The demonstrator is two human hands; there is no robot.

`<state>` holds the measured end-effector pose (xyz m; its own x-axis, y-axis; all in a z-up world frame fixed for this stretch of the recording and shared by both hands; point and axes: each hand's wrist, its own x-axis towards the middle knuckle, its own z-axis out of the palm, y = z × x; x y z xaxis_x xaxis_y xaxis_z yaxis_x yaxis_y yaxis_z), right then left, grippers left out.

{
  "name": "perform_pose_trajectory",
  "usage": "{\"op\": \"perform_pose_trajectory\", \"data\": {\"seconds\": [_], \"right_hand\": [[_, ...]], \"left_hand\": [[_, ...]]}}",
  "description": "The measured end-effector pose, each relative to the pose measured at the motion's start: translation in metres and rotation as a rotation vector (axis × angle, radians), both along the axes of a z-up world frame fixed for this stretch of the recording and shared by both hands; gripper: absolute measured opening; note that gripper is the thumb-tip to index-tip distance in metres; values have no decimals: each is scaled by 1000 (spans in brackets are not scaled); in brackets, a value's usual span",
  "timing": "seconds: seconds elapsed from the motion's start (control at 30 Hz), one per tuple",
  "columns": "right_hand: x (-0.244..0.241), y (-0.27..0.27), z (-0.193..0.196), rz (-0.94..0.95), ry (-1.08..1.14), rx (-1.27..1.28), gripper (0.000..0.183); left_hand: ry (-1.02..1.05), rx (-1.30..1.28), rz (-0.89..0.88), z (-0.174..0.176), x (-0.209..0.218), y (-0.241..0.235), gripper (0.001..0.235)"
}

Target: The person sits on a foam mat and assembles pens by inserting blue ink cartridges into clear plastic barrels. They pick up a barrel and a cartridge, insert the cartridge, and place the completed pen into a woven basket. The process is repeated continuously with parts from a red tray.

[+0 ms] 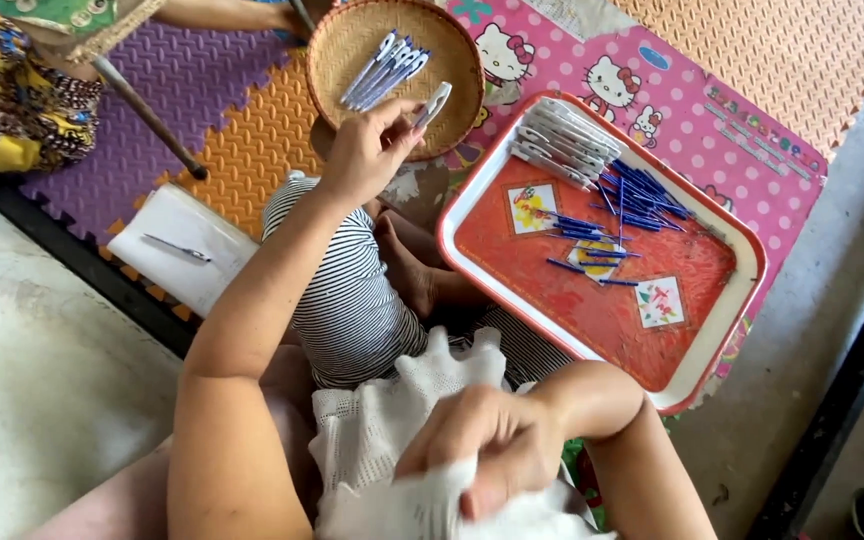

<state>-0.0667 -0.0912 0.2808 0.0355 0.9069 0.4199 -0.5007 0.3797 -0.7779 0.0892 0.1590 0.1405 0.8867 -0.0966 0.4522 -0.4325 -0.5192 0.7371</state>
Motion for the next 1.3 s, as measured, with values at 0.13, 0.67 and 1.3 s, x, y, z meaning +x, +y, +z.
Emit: {"op": "perform_pose_trajectory", "data": {"seconds": [0.13, 0.67, 1.3], "right_hand": [[-2, 18, 25, 309, 4, 117, 44], [-1, 15, 25, 423, -32, 242, 48], [7, -46, -121, 143, -123, 149, 52]], "left_hand": [[43, -53, -17, 9, -1, -6, 30], [-26, -26, -58, -2, 8, -18, 26], [87, -79, -66, 22, -8, -14, 26]]}}
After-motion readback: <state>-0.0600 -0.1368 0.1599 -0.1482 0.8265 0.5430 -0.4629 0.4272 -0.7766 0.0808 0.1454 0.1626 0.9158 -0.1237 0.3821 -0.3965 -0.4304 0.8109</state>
